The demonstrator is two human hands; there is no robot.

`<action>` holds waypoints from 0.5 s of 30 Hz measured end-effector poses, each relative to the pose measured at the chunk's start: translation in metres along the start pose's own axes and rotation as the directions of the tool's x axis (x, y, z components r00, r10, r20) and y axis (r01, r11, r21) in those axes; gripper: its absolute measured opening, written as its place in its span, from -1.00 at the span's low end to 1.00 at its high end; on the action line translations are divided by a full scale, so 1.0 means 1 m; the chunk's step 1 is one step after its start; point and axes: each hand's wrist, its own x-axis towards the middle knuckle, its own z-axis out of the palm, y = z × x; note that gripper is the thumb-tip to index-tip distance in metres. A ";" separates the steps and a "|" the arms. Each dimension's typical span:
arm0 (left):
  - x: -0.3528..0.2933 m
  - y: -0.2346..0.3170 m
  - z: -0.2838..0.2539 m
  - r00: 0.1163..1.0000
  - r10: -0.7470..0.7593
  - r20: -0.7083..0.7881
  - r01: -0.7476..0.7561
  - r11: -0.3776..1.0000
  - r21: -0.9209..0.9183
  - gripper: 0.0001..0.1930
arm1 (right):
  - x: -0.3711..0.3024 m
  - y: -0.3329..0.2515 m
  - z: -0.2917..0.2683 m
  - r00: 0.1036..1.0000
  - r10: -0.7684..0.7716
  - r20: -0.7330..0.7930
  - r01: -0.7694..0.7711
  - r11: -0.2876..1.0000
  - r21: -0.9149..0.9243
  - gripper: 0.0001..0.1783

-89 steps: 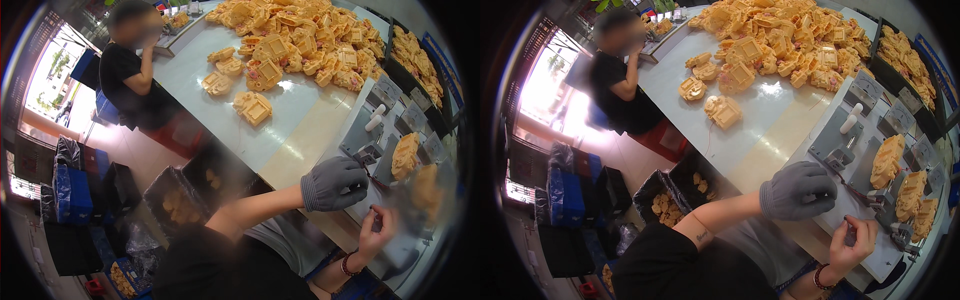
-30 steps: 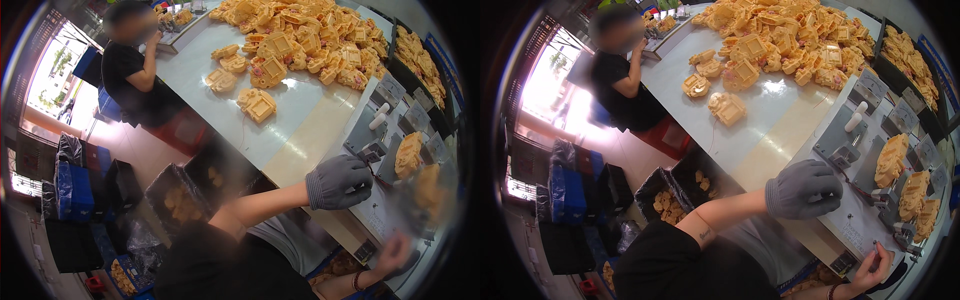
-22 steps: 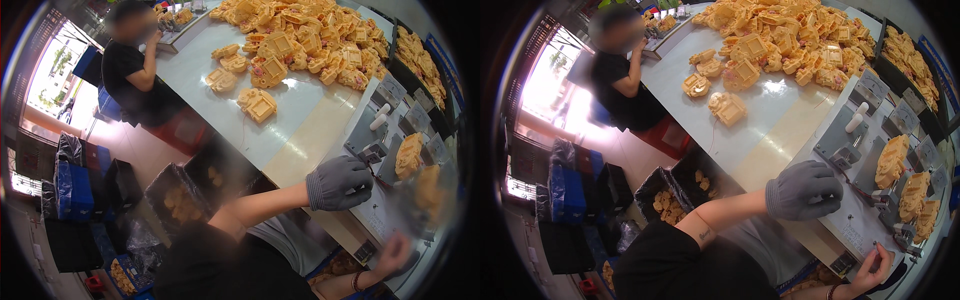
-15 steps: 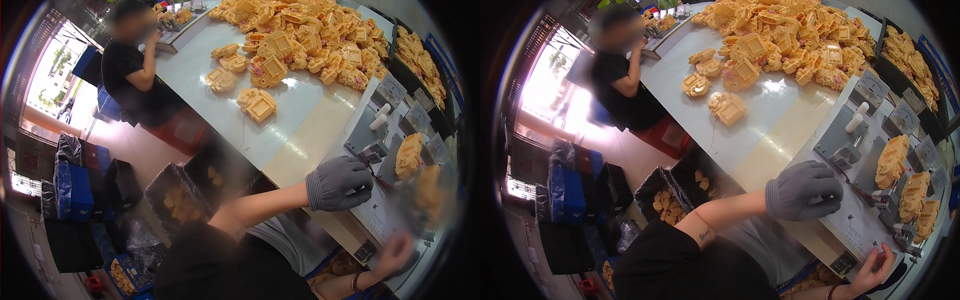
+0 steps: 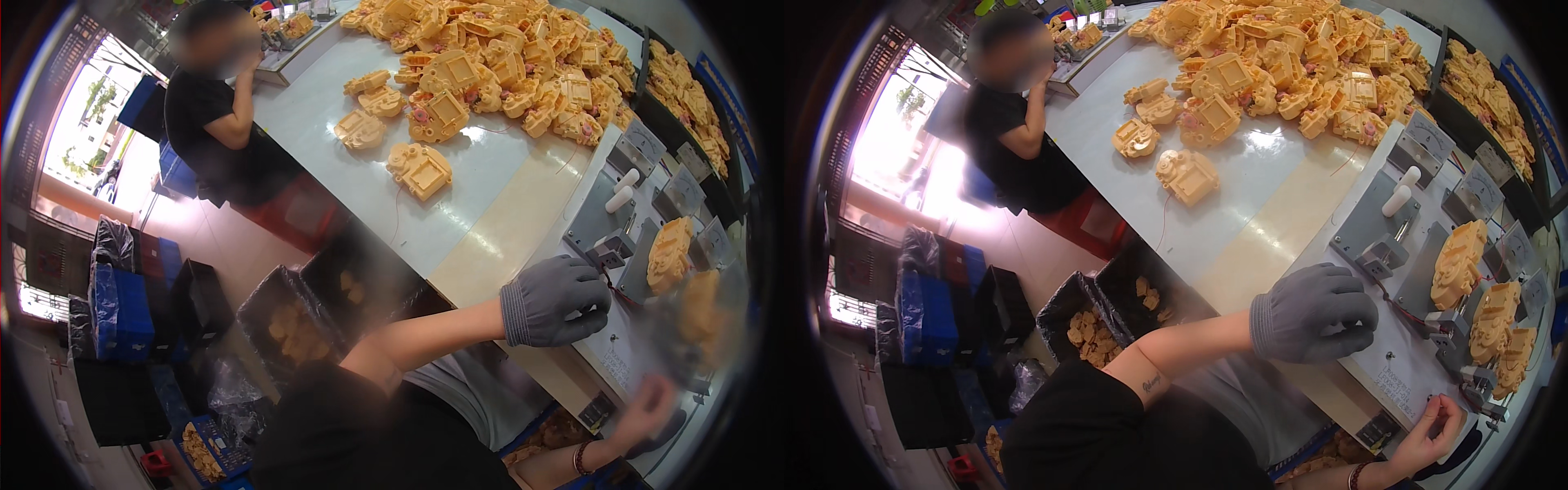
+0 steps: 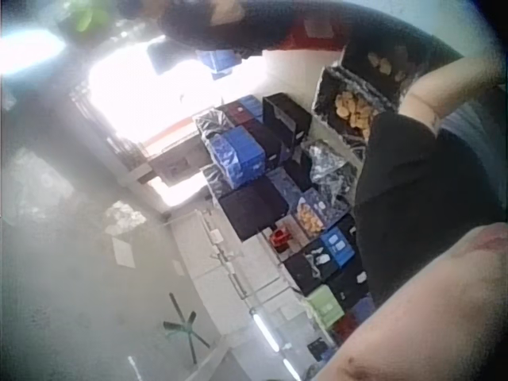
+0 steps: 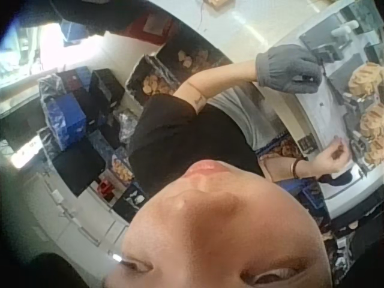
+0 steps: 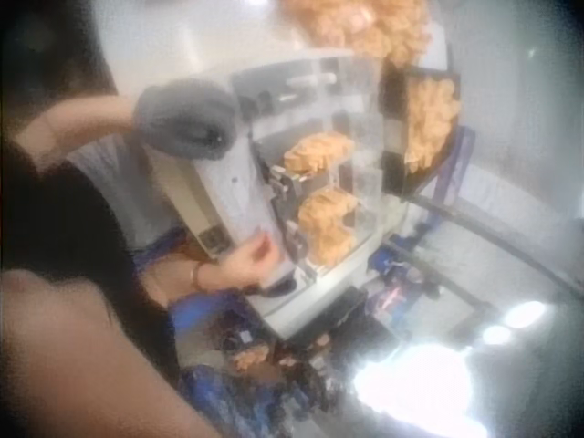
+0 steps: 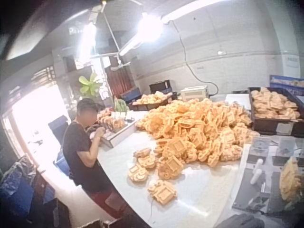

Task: Assembling and testing yellow plastic device components using a specialized electrical assembly jig at a factory workbench.

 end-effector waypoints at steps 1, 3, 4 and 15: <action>0.000 0.000 0.000 1.000 -0.009 0.005 0.009 1.000 0.006 -0.88 | 0.000 0.002 0.000 1.000 0.002 0.007 -0.002 1.000 0.010 -0.85; 0.001 0.000 0.000 1.000 0.000 -0.003 0.000 1.000 0.002 -0.87 | -0.001 0.003 0.000 1.000 0.003 0.014 -0.003 1.000 0.018 -0.85; 0.001 0.000 0.000 1.000 0.007 -0.009 -0.007 1.000 0.000 -0.87 | -0.001 0.002 0.000 1.000 -0.001 0.004 0.001 1.000 0.012 -0.85; 0.001 0.001 0.000 1.000 0.011 -0.011 -0.011 1.000 0.003 -0.88 | -0.001 0.005 0.004 0.987 -0.161 -0.010 0.161 0.987 -0.012 -0.91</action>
